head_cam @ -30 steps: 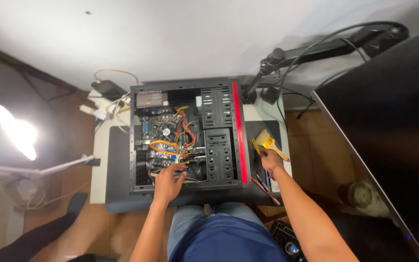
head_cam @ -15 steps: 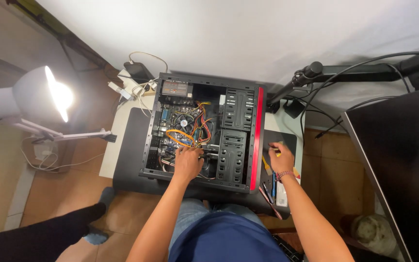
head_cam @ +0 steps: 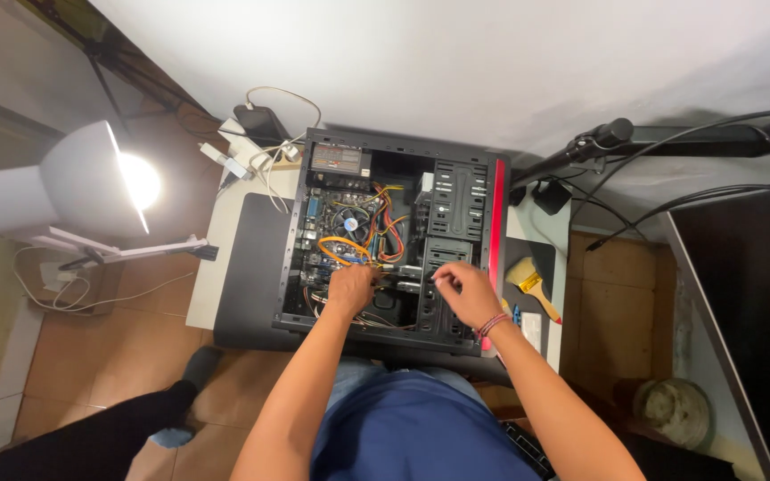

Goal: The person works inside an open desktop computer case, using a yellow brush to clean components and a screwdriver to remove screws from the back panel. They then lift and remove the power supply unit from the case.

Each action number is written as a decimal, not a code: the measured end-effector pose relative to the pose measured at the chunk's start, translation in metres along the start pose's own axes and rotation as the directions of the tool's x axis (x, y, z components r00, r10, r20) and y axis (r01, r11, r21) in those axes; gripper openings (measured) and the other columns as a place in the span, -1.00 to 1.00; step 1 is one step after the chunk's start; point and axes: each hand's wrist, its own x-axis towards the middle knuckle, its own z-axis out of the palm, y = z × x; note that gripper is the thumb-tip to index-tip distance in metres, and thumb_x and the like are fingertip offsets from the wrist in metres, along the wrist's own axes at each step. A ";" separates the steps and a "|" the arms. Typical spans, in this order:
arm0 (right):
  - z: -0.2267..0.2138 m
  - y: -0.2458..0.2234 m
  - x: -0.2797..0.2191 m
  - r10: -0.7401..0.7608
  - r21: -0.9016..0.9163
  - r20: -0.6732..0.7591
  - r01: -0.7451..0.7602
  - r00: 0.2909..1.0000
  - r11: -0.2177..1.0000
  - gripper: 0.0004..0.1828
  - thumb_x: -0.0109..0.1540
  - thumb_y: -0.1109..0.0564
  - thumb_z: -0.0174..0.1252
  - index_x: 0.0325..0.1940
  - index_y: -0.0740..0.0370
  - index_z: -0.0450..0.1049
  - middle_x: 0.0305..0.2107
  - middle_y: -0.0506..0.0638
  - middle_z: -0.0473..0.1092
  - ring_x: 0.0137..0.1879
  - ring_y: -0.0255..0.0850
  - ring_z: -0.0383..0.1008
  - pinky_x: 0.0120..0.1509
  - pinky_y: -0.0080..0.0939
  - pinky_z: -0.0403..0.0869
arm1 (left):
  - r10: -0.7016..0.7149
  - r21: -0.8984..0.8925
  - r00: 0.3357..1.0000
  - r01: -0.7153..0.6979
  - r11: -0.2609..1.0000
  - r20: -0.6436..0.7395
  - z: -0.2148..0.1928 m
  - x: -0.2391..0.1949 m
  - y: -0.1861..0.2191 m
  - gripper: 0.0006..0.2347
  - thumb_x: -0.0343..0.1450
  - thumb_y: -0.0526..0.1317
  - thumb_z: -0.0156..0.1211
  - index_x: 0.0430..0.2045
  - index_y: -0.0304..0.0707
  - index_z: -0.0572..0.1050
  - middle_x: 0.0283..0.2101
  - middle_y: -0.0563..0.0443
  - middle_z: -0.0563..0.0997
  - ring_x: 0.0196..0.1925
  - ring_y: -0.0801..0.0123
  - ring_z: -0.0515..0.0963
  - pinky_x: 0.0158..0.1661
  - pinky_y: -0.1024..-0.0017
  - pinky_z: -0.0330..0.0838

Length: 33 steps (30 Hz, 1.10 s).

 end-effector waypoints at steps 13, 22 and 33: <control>0.091 -0.001 0.015 0.160 -0.346 0.107 -0.114 0.981 0.931 -0.93 0.13 0.14 0.26 -0.32 0.13 0.56 -0.44 0.00 0.43 -0.26 -0.08 0.50 -0.17 -0.08 0.47 | 0.109 -0.233 0.991 -0.089 0.968 0.074 -0.108 -0.014 -0.034 -0.86 0.29 -0.11 0.38 -0.38 -0.06 0.69 -0.30 -0.11 0.69 -0.20 -0.01 0.64 -0.16 0.12 0.51; 0.100 0.004 0.026 0.459 -0.320 -0.007 -0.437 0.888 0.841 -0.87 0.09 0.03 0.26 -0.37 0.08 0.61 -0.54 -0.05 0.53 -0.32 -0.07 0.57 -0.15 -0.10 0.49 | 0.180 -0.340 0.917 -0.306 0.889 -0.355 -0.155 0.067 -0.083 -0.88 0.29 -0.28 0.30 -0.35 -0.21 0.65 -0.23 -0.14 0.69 -0.10 -0.04 0.61 -0.05 0.11 0.49; 0.097 -0.005 0.032 0.529 -0.322 0.002 -0.501 0.848 0.804 -0.88 0.10 0.04 0.24 -0.36 0.09 0.58 -0.56 -0.07 0.52 -0.33 -0.05 0.57 -0.11 -0.09 0.50 | -0.236 -0.739 0.944 -0.011 0.674 -0.229 -0.093 0.150 -0.145 -0.49 0.30 -0.23 0.39 0.16 -0.31 0.41 0.09 -0.23 0.61 0.19 0.04 0.57 0.14 0.23 0.41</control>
